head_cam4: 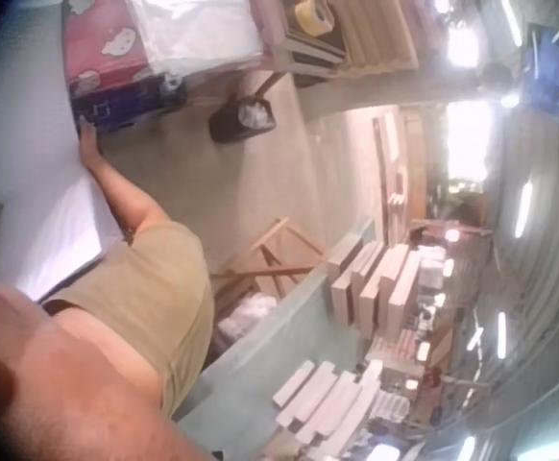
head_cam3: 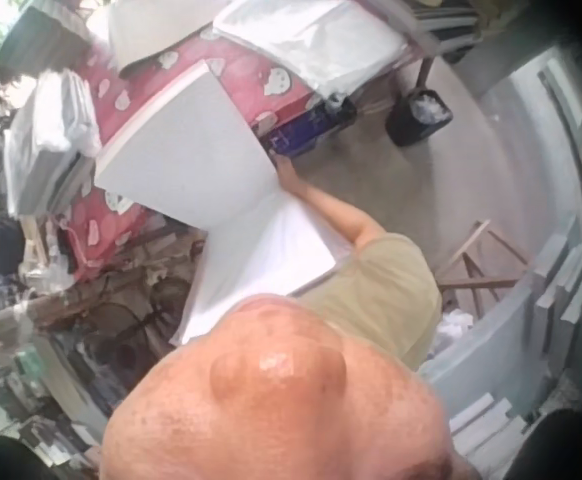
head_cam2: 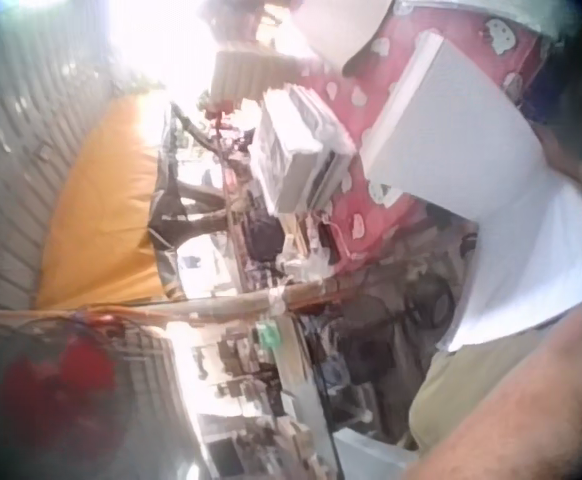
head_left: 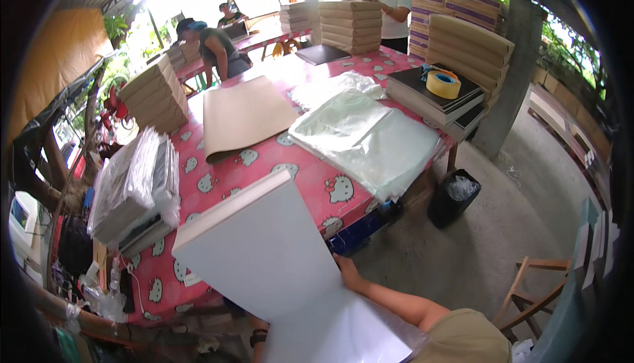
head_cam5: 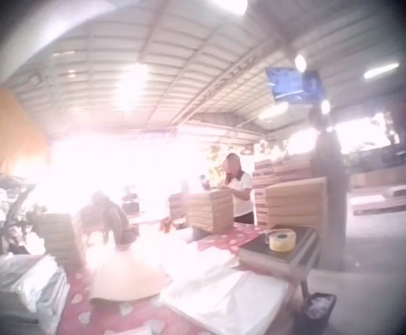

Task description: The person places stacks of white paper into plastic sleeves by hand, sliding the paper into the opening of each bag on a table.

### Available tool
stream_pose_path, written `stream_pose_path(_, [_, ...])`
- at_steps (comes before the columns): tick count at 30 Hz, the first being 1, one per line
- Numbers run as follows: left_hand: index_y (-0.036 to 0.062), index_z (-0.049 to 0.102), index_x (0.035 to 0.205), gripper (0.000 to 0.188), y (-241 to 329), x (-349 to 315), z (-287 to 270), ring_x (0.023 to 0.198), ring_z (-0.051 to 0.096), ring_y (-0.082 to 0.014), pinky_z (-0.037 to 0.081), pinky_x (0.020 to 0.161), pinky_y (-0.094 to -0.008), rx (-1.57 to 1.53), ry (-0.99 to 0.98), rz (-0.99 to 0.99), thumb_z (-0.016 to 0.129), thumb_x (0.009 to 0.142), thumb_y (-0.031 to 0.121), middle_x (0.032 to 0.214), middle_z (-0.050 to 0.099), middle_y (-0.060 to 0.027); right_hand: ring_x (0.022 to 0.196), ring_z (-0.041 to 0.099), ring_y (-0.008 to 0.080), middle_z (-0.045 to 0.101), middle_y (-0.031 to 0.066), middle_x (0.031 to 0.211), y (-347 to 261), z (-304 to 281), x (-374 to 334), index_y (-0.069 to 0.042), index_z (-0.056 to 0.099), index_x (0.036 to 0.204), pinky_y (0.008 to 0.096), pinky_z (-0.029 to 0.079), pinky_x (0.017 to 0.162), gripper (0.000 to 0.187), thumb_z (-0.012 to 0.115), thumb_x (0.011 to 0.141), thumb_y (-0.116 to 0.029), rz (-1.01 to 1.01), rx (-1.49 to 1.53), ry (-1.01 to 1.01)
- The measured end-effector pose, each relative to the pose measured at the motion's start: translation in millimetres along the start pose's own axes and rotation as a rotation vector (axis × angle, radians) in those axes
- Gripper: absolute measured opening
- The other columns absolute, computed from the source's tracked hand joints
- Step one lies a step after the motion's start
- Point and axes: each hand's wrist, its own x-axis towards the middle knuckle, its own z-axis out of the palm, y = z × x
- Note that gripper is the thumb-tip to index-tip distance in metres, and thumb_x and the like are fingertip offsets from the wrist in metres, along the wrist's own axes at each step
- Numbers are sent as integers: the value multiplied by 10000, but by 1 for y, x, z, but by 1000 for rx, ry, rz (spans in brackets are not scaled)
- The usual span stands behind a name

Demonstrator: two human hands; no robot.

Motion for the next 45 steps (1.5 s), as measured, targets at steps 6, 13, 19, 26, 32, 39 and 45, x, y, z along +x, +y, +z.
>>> stream_pose_path(6, [-47,509,1038,323,-4,-2,-2,899,541,-235,420,778,-326,-26,1,-6,437,844,202,990,575,-146,756,534,140,607,70,819,-24,8,-4,61,584,901,270,403,710,396,359,889,-265,-170,-93,-42])
stream_pose_path(13, [-44,509,1041,325,-7,2,1,902,541,-238,420,779,-326,-24,9,-19,441,843,205,995,574,-146,786,536,151,613,99,863,-10,6,-1,67,567,918,283,397,730,388,367,884,-263,-90,-43,-44])
stream_pose_path(19, [-41,509,1044,327,-6,11,6,904,540,-240,420,780,-326,-1,1,-45,444,842,207,999,573,-146,805,547,180,610,142,865,22,-2,8,72,566,902,299,394,752,401,373,877,-279,-243,-314,-10])
stream_pose_path(26, [-38,509,1047,329,-10,7,-1,906,540,-242,419,781,-326,12,9,-74,447,841,210,1004,572,-146,840,551,202,603,178,890,-6,4,2,87,560,911,304,388,783,421,369,876,-287,-97,-172,-49])
stream_pose_path(32, [-35,509,1050,331,-13,2,-6,908,540,-245,419,782,-326,-4,22,-74,450,840,213,1008,571,-146,847,547,196,606,168,903,-5,6,2,90,561,921,296,387,797,419,374,876,-282,-94,-136,-47])
stream_pose_path(39, [-32,509,1053,333,-15,4,-1,911,539,-247,419,783,-325,-26,28,-52,454,838,216,1012,570,-146,828,554,201,608,162,901,26,3,10,71,566,916,306,402,767,397,369,880,-271,-397,-344,33])
stream_pose_path(45, [-30,510,1056,335,-22,1,-3,913,539,-250,419,784,-325,-41,56,-50,457,837,218,1017,569,-145,820,568,259,601,183,895,-22,6,-3,64,562,917,315,409,742,376,350,884,-245,-212,-200,-87])
